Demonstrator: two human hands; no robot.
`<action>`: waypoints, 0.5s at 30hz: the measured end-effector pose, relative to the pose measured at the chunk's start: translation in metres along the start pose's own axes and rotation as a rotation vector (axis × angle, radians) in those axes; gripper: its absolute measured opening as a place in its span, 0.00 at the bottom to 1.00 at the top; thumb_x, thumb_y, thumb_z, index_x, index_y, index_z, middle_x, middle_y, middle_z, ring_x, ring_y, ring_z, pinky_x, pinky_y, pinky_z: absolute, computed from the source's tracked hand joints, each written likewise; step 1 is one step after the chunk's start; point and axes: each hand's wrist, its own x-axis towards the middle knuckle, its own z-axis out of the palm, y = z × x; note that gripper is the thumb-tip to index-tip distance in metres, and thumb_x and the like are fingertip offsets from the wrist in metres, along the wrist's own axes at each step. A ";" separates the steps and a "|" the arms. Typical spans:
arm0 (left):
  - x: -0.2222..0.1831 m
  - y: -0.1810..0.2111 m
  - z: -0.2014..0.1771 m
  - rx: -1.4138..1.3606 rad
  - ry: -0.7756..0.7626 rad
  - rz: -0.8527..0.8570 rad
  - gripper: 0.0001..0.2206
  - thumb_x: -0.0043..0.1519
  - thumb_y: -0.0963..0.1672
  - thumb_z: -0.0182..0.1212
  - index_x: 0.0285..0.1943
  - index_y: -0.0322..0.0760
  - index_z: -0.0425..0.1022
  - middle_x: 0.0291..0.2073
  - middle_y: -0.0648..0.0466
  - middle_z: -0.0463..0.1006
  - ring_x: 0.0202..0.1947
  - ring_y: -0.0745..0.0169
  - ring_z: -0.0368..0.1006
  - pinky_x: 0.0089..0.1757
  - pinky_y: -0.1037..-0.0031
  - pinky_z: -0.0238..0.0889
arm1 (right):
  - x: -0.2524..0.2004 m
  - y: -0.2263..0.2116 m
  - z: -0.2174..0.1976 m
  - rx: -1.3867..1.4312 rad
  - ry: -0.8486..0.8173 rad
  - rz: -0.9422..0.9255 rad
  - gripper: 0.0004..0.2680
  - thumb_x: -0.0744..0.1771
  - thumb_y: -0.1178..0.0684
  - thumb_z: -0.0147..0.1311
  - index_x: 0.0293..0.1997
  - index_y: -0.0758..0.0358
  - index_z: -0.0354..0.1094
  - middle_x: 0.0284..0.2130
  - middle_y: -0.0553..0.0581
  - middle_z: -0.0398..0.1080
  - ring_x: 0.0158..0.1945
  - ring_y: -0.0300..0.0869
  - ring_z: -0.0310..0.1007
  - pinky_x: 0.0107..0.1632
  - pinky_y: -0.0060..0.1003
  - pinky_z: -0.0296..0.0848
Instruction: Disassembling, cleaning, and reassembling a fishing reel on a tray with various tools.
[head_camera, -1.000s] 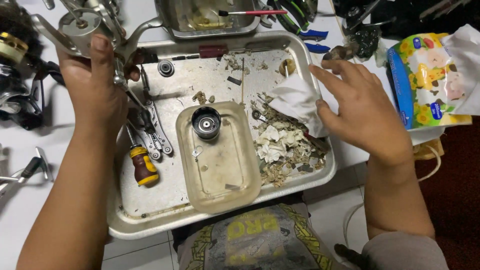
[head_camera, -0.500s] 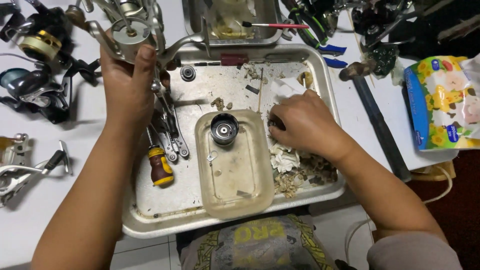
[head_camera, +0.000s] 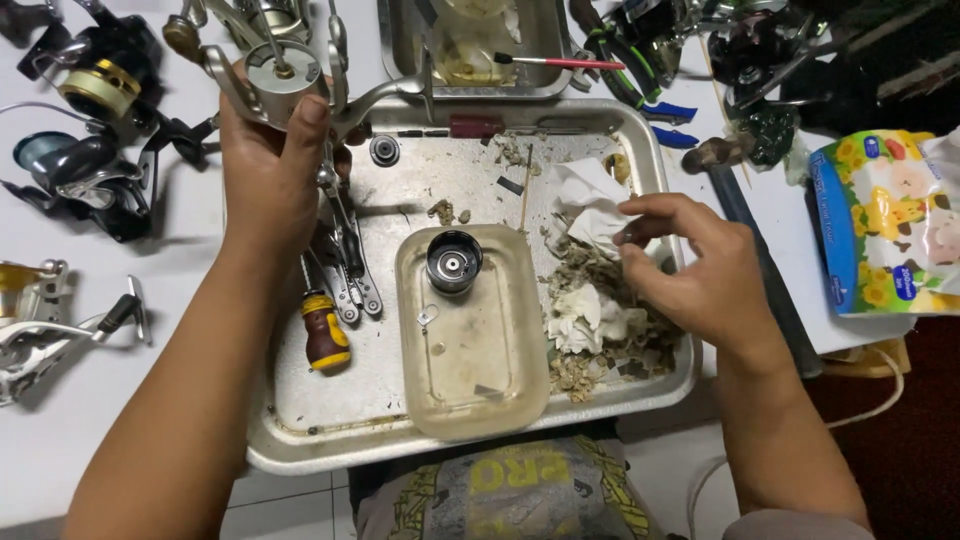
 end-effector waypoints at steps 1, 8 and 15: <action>0.000 0.000 0.000 0.001 0.003 0.004 0.37 0.62 0.61 0.59 0.70 0.38 0.52 0.59 0.43 0.72 0.63 0.47 0.69 0.63 0.60 0.59 | -0.005 0.003 -0.002 0.001 0.001 -0.005 0.12 0.65 0.60 0.59 0.54 0.67 0.72 0.37 0.56 0.79 0.38 0.38 0.78 0.45 0.35 0.78; -0.001 0.010 0.003 -0.022 0.004 -0.036 0.37 0.60 0.62 0.59 0.69 0.39 0.54 0.58 0.45 0.74 0.61 0.48 0.70 0.62 0.58 0.60 | -0.003 0.016 -0.004 0.885 0.419 -0.012 0.14 0.74 0.58 0.38 0.70 0.66 0.56 0.48 0.56 0.68 0.45 0.48 0.76 0.52 0.54 0.87; -0.004 0.016 0.004 0.014 -0.011 -0.097 0.42 0.53 0.62 0.62 0.71 0.40 0.54 0.55 0.46 0.78 0.60 0.46 0.75 0.57 0.55 0.69 | 0.041 0.016 0.004 0.816 0.061 0.356 0.20 0.71 0.59 0.46 0.75 0.68 0.53 0.41 0.56 0.70 0.25 0.33 0.52 0.29 0.27 0.53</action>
